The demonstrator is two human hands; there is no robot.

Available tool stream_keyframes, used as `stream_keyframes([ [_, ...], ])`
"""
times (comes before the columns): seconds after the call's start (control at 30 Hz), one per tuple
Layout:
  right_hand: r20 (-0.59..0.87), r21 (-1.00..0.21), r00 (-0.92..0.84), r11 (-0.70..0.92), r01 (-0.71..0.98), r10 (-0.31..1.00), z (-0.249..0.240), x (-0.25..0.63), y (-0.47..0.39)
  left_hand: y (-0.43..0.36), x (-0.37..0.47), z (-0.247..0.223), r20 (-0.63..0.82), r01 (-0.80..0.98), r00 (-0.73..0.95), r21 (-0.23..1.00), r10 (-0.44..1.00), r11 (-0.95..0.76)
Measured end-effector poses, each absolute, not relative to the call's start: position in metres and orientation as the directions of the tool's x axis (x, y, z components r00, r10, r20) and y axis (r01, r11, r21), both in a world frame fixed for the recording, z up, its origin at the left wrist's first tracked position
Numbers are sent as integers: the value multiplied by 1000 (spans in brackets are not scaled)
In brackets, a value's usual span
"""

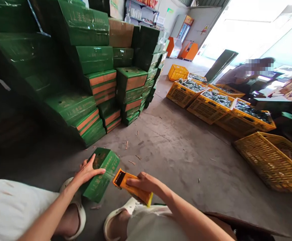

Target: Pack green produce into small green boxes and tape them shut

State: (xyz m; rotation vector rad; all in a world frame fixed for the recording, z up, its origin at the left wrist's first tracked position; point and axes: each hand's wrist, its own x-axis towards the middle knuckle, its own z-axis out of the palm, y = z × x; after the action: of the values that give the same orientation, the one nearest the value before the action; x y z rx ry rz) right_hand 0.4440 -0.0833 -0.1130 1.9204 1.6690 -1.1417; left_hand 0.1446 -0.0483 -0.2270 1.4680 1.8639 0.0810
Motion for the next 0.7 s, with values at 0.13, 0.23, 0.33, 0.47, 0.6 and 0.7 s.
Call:
stream_keyframes([
  [0.13,-785,-254,-52,-243,936,618,-101,456,-89,-48,146,-225,-530,812,-68,463,846,355],
  [0.23,-808,-261,-56,-271,926,587,-92,459,-90,-45,142,-225,-537,800,-70,474,841,369],
  [0.33,-816,-247,-36,-292,924,577,-87,466,-90,-42,136,-224,-547,787,-61,488,835,378],
  [0.47,-810,-231,-42,-253,939,585,-99,469,-88,-42,136,-223,-563,797,-54,473,824,375],
  [0.6,-808,-146,-22,-164,976,589,-125,449,-80,-46,144,-222,-561,814,-58,453,826,365],
  [0.7,-788,-100,21,-162,982,615,-143,424,-71,-48,149,-221,-552,820,-46,455,832,347],
])
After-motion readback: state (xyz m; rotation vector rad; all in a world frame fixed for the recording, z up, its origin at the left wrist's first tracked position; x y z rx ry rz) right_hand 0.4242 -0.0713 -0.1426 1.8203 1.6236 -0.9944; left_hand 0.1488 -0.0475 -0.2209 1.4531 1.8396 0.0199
